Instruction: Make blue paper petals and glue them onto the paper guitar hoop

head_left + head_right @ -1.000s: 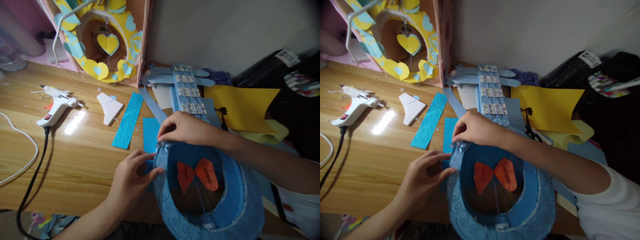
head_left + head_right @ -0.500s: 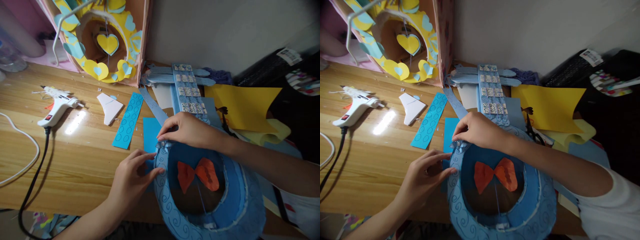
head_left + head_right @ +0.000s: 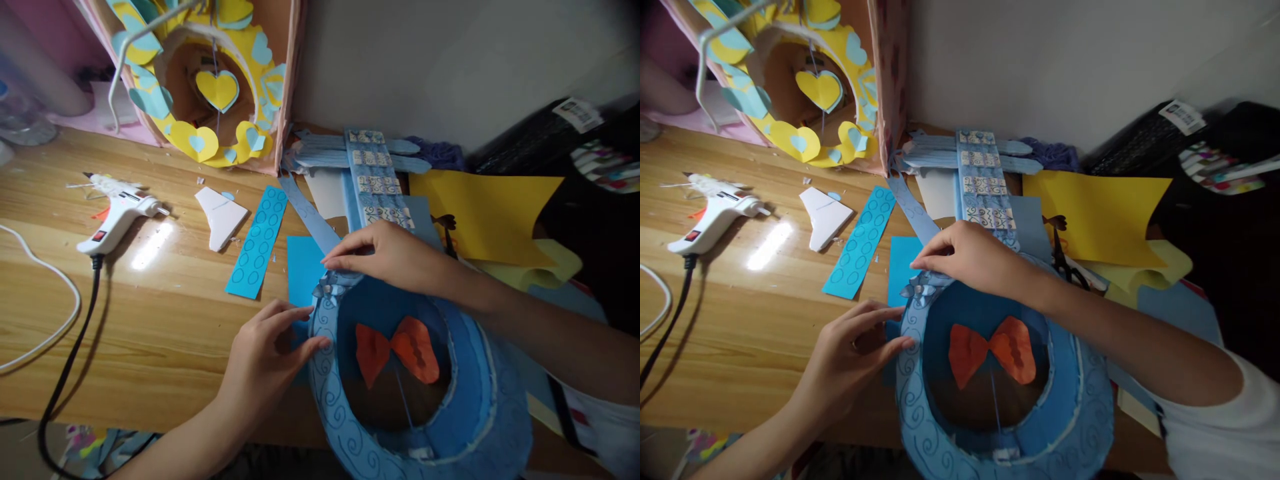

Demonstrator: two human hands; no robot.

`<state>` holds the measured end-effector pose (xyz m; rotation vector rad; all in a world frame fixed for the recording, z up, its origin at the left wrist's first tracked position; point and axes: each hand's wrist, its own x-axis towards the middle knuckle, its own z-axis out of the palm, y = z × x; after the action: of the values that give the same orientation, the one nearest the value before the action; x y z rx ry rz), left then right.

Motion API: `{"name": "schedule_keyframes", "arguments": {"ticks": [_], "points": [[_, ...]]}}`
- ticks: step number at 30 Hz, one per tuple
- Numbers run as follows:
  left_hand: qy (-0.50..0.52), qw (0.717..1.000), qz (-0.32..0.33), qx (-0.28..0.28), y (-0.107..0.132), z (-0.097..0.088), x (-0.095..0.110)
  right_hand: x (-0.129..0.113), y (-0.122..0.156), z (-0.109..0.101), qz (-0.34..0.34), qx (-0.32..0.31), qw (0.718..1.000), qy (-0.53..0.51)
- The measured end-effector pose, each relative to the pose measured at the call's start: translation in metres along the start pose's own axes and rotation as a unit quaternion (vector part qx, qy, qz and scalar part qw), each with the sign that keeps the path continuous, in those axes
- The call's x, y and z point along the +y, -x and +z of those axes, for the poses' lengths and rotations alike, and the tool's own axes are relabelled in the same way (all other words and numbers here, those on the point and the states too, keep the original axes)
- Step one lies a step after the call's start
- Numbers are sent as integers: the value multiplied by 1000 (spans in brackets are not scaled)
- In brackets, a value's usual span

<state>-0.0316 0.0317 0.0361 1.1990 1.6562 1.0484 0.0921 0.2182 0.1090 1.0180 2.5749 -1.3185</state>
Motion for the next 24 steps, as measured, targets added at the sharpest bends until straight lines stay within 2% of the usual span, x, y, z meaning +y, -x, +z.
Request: {"name": "schedule_keyframes", "arguments": {"ticks": [5, 12, 19, 24], "points": [[3, 1000, 0, 2, -1, 0, 1, 5, 8, -1, 4, -12, 1000, -1], [7, 1000, 5, 7, -1, 0, 4, 5, 12, 10, -14, 41, 999, 7], [-27, 999, 22, 3, -2, -4, 2, 2, 25, 2, -1, 53, 998, -21], [-61, 996, 34, 49, -3, -10, 10, 12, 35, 7, 16, 58, 998, -26]]}}
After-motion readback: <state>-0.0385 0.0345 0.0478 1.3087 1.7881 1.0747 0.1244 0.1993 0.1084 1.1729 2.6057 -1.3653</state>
